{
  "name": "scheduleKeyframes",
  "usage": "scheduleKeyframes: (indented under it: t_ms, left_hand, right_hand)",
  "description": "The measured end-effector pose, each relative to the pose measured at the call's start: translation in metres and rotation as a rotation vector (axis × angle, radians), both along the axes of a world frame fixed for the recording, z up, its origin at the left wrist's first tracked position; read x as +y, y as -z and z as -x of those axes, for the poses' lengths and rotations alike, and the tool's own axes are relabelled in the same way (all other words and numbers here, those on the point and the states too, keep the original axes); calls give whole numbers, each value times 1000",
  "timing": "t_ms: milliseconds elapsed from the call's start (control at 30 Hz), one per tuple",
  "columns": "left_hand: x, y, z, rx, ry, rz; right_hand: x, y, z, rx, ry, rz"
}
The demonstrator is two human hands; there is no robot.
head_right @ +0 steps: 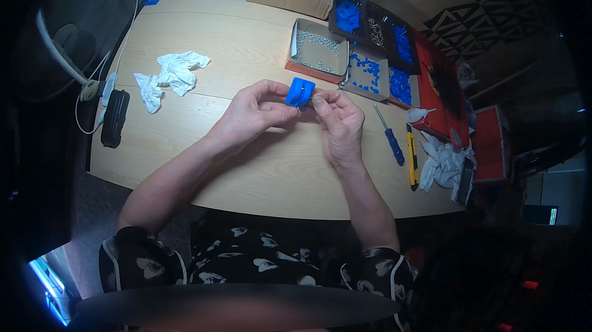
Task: The person assembles small blue plastic components with metal rods and beads using a screwdriver and glue from a glue bottle.
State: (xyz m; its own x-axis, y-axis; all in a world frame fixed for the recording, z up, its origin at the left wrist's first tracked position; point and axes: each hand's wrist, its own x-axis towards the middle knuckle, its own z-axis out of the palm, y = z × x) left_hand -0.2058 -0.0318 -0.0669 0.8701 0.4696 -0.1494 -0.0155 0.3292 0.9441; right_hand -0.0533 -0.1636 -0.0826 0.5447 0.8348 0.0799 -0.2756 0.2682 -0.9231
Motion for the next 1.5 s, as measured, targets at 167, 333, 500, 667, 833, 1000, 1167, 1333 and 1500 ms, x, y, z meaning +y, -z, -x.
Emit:
scheduleKeyframes:
  t_ms: [167,333,500,667,833,1000,1167,1333,1500]
  left_hand:
    - [-2,3,-3,-42,10,87]
    - [-2,-2,0,-33,-20,70]
    - [-3,-9,4,-39,-10,-102]
    - [-6,-10,3,-67,-43,-100]
    - [-10,-6,3,-50,-117,-205]
    - [-12,2,0,-119,-155,-242]
    - [-10,4,0,-77,-175,-355]
    - [-8,4,0,-50,-126,-214]
    - [-8,1,1,-42,-105,-126]
  right_hand:
    - [-1,0,-2,32,-9,-23]
    - [-2,1,-3,-202,57,59]
    - [-2,-1,0,-334,90,30]
    - [-3,-4,-1,-391,106,31]
    - [-3,-7,2,-406,109,74]
    - [-4,-5,-1,-431,114,73]
    - [-4,-6,-3,-435,117,119]
    - [-4,-6,-5,-443,90,150]
    - [-4,-13,1,-497,103,221]
